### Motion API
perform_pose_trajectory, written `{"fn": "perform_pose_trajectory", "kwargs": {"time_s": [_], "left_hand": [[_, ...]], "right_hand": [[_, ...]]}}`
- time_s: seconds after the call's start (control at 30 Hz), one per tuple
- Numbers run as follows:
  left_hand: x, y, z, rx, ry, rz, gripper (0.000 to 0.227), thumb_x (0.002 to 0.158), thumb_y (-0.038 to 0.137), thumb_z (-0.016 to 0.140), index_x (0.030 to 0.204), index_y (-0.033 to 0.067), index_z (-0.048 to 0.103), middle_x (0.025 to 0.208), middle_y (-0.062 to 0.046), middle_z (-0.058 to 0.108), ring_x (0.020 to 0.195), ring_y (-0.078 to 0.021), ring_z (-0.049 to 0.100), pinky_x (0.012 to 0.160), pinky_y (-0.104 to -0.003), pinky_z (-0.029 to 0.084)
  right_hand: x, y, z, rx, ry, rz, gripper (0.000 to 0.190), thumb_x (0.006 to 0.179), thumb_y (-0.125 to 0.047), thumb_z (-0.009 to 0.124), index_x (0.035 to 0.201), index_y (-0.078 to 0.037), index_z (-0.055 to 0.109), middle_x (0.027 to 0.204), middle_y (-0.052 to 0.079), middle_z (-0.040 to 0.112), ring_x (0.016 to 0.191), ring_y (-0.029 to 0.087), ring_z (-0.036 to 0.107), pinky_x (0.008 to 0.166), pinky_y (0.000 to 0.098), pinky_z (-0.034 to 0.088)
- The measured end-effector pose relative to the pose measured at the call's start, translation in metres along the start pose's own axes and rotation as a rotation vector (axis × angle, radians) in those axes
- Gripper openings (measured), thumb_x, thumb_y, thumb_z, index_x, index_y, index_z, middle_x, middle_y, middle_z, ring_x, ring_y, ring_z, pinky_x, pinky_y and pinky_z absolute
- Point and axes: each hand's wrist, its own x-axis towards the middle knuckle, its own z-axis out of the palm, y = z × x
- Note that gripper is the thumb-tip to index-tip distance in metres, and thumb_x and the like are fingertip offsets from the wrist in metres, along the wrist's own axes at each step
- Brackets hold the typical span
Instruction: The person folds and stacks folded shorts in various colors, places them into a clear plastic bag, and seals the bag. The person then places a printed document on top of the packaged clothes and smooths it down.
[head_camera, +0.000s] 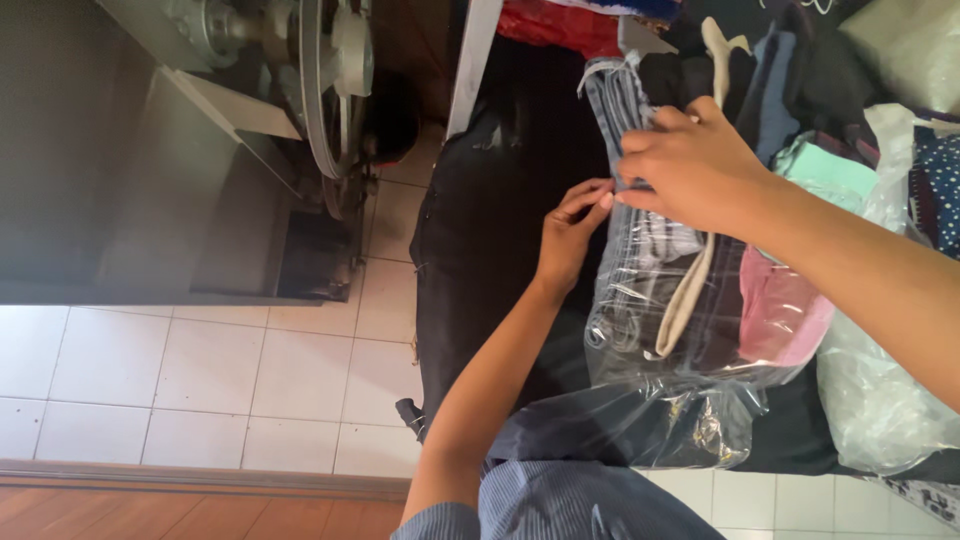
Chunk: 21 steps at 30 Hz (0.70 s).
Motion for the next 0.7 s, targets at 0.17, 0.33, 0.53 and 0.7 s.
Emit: {"fn": "perform_pose_trajectory", "kwargs": {"time_s": [0.17,0.33,0.53,0.7], "left_hand": [[-0.001,-0.017,0.014,-0.394,0.063,-0.159,0.018,0.107,0.013,0.067,0.118,-0.0008,0.071,0.139,-0.005,0.061,0.12,-0.0163,0.061,0.103,-0.033,0.05],[-0.001,-0.009,0.021,-0.212,0.042,-0.043,0.02,0.098,0.003,0.07,0.118,0.0025,0.072,0.139,-0.006,0.059,0.125,-0.0187,0.06,0.106,-0.032,0.051],[0.001,-0.003,0.04,-0.115,0.055,0.158,0.009,0.097,-0.002,0.071,0.106,0.0,0.072,0.15,-0.007,0.048,0.142,-0.0243,0.051,0.111,-0.036,0.051],[0.0,-0.003,0.066,-0.204,0.114,0.118,0.006,0.103,0.004,0.069,0.108,0.0007,0.068,0.147,-0.013,0.058,0.135,-0.0244,0.059,0.115,-0.033,0.051]], "right_hand": [[-0.01,-0.005,0.002,0.039,0.041,0.081,0.02,0.084,-0.038,0.073,0.079,-0.018,0.074,0.09,-0.007,0.063,0.1,0.02,0.058,0.091,0.044,0.039],[-0.017,-0.008,0.009,0.075,0.171,0.116,0.014,0.091,-0.026,0.073,0.083,-0.015,0.072,0.094,-0.003,0.064,0.098,0.022,0.057,0.093,0.0446,0.038],[-0.026,-0.002,0.002,0.138,0.227,0.107,0.014,0.096,-0.023,0.072,0.093,-0.01,0.07,0.106,-0.001,0.063,0.111,0.024,0.056,0.1,0.0465,0.038],[-0.034,0.011,-0.017,0.283,0.294,0.022,0.014,0.088,-0.015,0.072,0.094,-0.004,0.066,0.132,0.015,0.053,0.132,0.036,0.05,0.113,0.0589,0.037]]}}
